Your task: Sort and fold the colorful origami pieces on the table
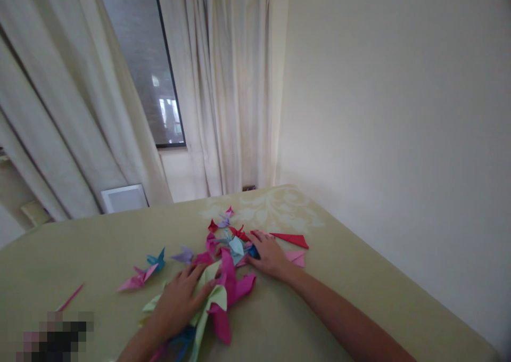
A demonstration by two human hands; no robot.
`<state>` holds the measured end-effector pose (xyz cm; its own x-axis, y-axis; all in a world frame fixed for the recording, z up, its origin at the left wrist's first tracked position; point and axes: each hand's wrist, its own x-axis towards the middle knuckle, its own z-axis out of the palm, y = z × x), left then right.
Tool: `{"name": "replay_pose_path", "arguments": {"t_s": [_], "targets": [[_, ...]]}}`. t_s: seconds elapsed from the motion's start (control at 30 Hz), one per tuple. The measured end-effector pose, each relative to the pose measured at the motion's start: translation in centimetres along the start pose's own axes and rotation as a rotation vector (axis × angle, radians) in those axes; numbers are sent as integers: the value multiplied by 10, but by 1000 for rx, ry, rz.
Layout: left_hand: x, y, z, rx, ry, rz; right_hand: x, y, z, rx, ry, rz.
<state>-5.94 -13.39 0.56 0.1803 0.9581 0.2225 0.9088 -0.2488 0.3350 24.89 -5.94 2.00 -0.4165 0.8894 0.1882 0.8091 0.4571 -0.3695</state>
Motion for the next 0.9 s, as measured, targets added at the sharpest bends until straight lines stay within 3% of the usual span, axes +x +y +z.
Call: {"name": "replay_pose_path", "arguments": {"t_s": [0.13, 0.23, 0.4, 0.57, 0.77, 0.9], "targets": [[-44, 17, 4, -44, -40, 78, 34, -11, 0, -79, -49, -157], [-53, 21, 3, 15, -30, 40, 42, -20, -2, -95, -130, -262], [-31, 22, -4, 148, -51, -92, 38, -28, 0, -45, -205, -295], [5, 35, -26, 216, -113, -90, 35, -31, -16, 54, -219, -320], [35, 55, -43, -207, -107, -24, 32, -39, -60, 363, -100, -323], [37, 58, -40, -471, -20, -16, 31, -48, -68, 488, 99, -244]]}}
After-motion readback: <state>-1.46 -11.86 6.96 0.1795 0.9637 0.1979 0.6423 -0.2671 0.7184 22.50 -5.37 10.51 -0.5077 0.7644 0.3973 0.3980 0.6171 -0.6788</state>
